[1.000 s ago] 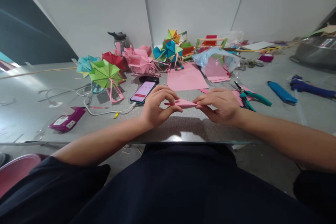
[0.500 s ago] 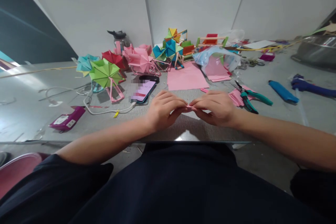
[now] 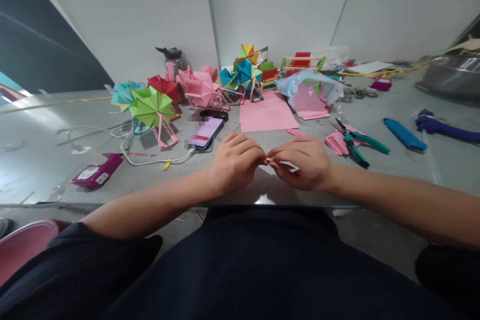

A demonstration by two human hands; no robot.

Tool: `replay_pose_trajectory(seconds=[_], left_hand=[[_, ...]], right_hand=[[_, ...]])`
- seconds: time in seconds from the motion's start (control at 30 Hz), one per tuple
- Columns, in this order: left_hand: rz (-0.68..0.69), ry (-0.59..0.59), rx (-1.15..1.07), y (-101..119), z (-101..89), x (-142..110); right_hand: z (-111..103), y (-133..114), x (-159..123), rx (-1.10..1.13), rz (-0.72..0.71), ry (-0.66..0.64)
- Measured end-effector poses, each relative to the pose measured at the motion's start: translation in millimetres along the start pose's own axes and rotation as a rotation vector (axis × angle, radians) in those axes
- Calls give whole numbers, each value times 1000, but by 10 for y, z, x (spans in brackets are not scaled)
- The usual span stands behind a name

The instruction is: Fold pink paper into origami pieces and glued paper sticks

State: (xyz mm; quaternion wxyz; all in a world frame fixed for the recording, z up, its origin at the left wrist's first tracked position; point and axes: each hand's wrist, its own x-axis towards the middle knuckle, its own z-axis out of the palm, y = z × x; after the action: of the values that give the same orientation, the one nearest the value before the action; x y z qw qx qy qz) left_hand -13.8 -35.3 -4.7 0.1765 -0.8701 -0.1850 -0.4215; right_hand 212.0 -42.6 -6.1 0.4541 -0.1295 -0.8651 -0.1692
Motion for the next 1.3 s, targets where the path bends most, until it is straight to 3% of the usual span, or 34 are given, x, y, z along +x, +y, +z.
replay_pose_trajectory(seconds=[0.43,0.8,1.03,1.3], left_hand=[[53,46,44,-11,-35,17],[26,-50,-13,-7,-16,10],[-89,26,-108,-84,-20,-48],[-91,8,-100,-68,-25,-60]], right_hand=[[-39,17,16,32,39,-2],[2,26,-9,31,37,-40],[-70,112,-35,233,256,-87],[-82,73,-15,311,275,-13]])
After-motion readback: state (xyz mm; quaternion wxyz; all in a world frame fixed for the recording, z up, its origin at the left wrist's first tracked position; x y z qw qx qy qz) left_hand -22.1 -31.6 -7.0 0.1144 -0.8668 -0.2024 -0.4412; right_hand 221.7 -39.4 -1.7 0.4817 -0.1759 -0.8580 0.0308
